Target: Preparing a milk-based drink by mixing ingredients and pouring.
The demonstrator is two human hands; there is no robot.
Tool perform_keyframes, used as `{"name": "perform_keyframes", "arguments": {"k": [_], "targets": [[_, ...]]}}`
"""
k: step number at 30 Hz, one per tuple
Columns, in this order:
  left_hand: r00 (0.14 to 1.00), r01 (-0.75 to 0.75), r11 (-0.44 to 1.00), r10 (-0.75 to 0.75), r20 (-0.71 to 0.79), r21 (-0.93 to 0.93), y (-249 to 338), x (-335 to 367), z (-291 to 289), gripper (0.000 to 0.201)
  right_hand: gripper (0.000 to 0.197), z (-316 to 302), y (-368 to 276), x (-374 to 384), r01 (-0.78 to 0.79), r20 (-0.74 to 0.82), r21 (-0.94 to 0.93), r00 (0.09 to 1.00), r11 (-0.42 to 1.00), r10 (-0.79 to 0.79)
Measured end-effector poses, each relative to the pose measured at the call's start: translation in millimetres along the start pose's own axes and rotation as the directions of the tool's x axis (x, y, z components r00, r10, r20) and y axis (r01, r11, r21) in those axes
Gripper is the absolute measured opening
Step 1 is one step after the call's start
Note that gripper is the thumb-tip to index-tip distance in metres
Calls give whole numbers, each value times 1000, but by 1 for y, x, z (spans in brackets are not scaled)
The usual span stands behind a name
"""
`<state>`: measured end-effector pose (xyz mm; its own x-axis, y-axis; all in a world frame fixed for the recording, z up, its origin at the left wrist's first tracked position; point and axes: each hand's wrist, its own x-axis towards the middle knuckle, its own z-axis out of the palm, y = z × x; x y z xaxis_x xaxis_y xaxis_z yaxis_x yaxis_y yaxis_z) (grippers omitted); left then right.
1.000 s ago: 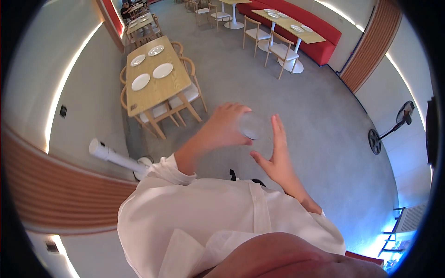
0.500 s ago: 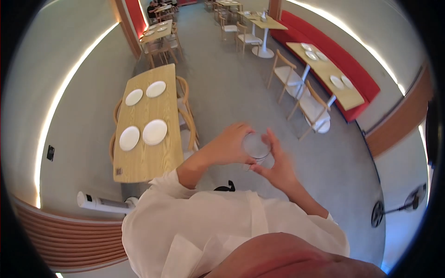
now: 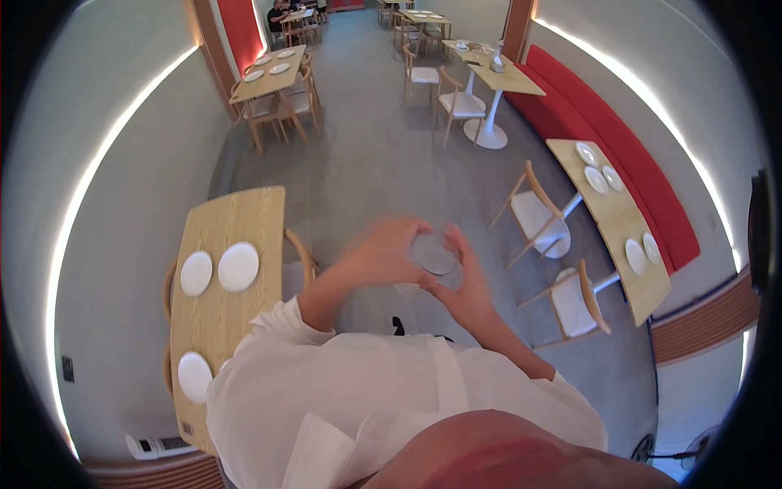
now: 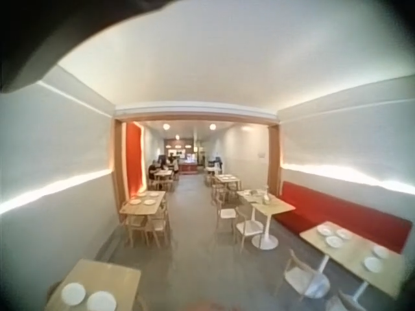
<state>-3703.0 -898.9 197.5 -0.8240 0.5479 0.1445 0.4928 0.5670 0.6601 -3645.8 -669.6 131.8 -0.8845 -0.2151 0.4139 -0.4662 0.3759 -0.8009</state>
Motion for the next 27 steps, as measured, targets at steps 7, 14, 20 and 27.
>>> {"name": "perform_keyframes", "arguments": {"k": [7,14,20,27], "targets": [[990,65,989,-81,-116,-132,-172,254,-26,97,111,0,175,258,-104,-78,161,990,981,118],[950,202,959,-241,-196,-201,-342,484,-178,100,111,33,292,601,7,79,37,997,999,-10],[883,278,920,-358,-303,-276,-527,638,-296,97,109,97,380,875,105,297,51,948,993,-116],[937,290,945,-248,-246,153,-751,869,-436,92,108,177,530,1161,177,338,-51,929,983,-150]]}}
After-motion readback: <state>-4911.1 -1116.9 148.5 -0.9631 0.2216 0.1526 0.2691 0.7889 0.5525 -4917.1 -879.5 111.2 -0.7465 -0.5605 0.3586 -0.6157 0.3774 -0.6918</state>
